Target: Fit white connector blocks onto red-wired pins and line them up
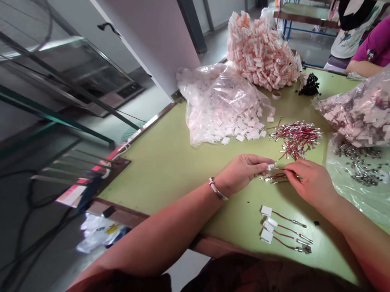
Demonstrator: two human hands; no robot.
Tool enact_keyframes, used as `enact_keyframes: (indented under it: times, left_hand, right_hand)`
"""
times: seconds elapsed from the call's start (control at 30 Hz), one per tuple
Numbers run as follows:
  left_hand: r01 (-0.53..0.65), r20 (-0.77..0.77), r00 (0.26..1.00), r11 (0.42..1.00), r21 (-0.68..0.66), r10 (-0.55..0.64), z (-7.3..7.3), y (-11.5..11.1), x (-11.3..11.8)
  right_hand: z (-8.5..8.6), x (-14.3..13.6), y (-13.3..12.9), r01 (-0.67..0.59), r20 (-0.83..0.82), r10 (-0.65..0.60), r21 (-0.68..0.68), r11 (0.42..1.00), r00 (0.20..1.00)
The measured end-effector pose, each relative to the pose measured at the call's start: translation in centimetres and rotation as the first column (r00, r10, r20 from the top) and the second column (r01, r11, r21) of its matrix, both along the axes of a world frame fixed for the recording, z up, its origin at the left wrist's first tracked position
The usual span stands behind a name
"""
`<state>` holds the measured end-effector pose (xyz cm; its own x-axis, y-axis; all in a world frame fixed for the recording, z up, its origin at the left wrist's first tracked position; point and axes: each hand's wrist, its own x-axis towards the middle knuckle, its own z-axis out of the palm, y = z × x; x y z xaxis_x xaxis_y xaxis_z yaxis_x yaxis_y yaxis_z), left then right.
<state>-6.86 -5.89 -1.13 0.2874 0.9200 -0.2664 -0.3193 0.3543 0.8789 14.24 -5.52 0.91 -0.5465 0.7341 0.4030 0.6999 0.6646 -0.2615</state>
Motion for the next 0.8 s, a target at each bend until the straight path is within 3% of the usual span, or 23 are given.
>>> enact_keyframes:
  times: [0.3,0.43,0.53,0.7,0.8]
  left_hand:
    - [0.044,-0.191,0.981,0.992,0.118,-0.021,-0.2,0.1,0.1]
    - [0.061,-0.129,0.991,0.991,0.116,-0.046,-0.3,-0.3,1.0]
    - [0.071,-0.085,0.994,0.993,0.099,-0.062,-0.6,-0.3,1.1]
    - [0.084,-0.107,0.991,0.995,0.058,-0.077,-0.8,-0.5,1.1]
    - [0.045,-0.152,0.988,0.993,0.109,-0.028,-0.4,-0.7,1.3]
  right_hand:
    - [0.0,-0.4,-0.7,0.033,0.157,-0.048,0.094,0.995,0.986]
    - [-0.3,-0.8,-1.0,0.037,0.184,-0.038,0.011,0.999,0.982]
    - [-0.6,-0.7,-0.8,-0.036,0.184,0.046,-0.059,0.998,0.982]
    - [-0.8,-0.6,-0.7,-0.074,0.168,0.098,-0.144,0.987,0.981]
    - [-0.7,-0.7,-0.9,-0.063,0.173,0.089,-0.148,0.987,0.981]
